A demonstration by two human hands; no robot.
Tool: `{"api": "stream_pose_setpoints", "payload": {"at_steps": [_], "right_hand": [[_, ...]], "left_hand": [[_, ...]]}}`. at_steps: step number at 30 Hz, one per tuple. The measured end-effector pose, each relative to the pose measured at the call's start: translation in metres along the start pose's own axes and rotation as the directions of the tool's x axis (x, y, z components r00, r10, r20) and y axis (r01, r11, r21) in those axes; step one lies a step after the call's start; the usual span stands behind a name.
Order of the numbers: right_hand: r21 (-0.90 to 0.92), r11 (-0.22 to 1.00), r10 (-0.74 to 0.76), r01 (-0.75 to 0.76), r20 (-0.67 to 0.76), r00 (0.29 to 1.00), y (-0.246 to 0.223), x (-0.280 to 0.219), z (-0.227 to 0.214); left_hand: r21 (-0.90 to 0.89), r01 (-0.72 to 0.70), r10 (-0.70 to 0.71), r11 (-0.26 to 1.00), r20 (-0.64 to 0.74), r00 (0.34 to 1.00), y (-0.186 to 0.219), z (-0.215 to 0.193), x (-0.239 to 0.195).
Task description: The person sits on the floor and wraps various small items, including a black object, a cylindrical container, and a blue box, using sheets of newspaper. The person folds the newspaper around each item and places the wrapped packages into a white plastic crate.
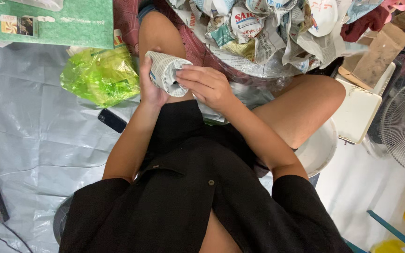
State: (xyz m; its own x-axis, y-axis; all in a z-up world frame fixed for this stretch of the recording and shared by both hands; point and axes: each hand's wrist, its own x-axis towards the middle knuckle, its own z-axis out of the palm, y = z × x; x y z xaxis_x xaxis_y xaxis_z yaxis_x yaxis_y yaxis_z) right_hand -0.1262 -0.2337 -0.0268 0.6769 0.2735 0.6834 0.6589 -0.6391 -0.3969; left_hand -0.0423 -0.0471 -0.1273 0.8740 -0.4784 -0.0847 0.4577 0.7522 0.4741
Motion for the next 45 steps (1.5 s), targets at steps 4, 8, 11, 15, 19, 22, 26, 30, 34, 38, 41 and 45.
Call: {"api": "stream_pose_setpoints", "payload": {"at_steps": [4,8,11,15,19,22,26,30,34,38,41,45], "right_hand": [[-0.029,0.998,-0.057,0.061,0.139,0.989,0.012,0.005,-0.014],[0.148,0.988,0.020,-0.037,0.111,0.994,0.027,-0.001,-0.020],[0.114,0.991,0.080,-0.074,-0.043,0.996,0.031,-0.002,-0.027],[0.177,0.968,0.203,-0.180,-0.125,0.971,0.054,0.000,-0.031],[0.159,0.972,0.213,-0.173,-0.281,0.936,0.091,-0.009,-0.054],[0.135,0.971,0.226,-0.195,-0.276,0.934,0.123,-0.014,-0.084],[0.075,0.944,0.330,-0.322,-0.222,0.917,0.179,-0.011,-0.133],[-0.082,0.883,0.416,-0.462,-0.320,0.851,0.227,-0.005,-0.162],[-0.204,0.822,0.438,-0.532,-0.372,0.819,0.254,0.002,-0.162],[-0.247,0.779,0.490,-0.576,-0.334,0.805,0.262,0.010,-0.139],[-0.335,0.769,0.512,-0.545,-0.188,0.838,0.262,0.006,-0.137],[-0.371,0.759,0.570,-0.535,-0.020,0.821,0.248,0.005,-0.139]], "left_hand": [[0.059,-0.035,0.038,0.998,-0.043,0.998,0.002,0.007,0.000],[0.097,-0.044,0.051,0.994,-0.066,0.997,0.004,0.024,0.002],[0.245,-0.114,0.126,0.963,-0.031,0.992,-0.007,0.043,0.020],[0.445,-0.234,0.181,0.864,0.159,0.971,-0.029,0.096,0.044],[0.457,-0.169,0.001,0.873,0.344,0.939,-0.030,0.150,0.081],[0.542,-0.189,-0.085,0.819,0.440,0.894,-0.041,0.171,0.130],[0.794,-0.381,-0.126,0.474,0.489,0.863,-0.061,0.176,0.179],[0.824,-0.376,-0.120,0.424,0.463,0.878,-0.066,0.175,0.186],[0.853,-0.365,-0.058,0.372,0.414,0.909,-0.054,0.172,0.174],[0.795,-0.464,-0.013,0.390,0.509,0.861,-0.047,0.176,0.171],[0.790,-0.490,-0.022,0.368,0.534,0.845,-0.043,0.177,0.167],[0.804,-0.489,-0.068,0.339,0.539,0.839,-0.042,0.179,0.164]]}}
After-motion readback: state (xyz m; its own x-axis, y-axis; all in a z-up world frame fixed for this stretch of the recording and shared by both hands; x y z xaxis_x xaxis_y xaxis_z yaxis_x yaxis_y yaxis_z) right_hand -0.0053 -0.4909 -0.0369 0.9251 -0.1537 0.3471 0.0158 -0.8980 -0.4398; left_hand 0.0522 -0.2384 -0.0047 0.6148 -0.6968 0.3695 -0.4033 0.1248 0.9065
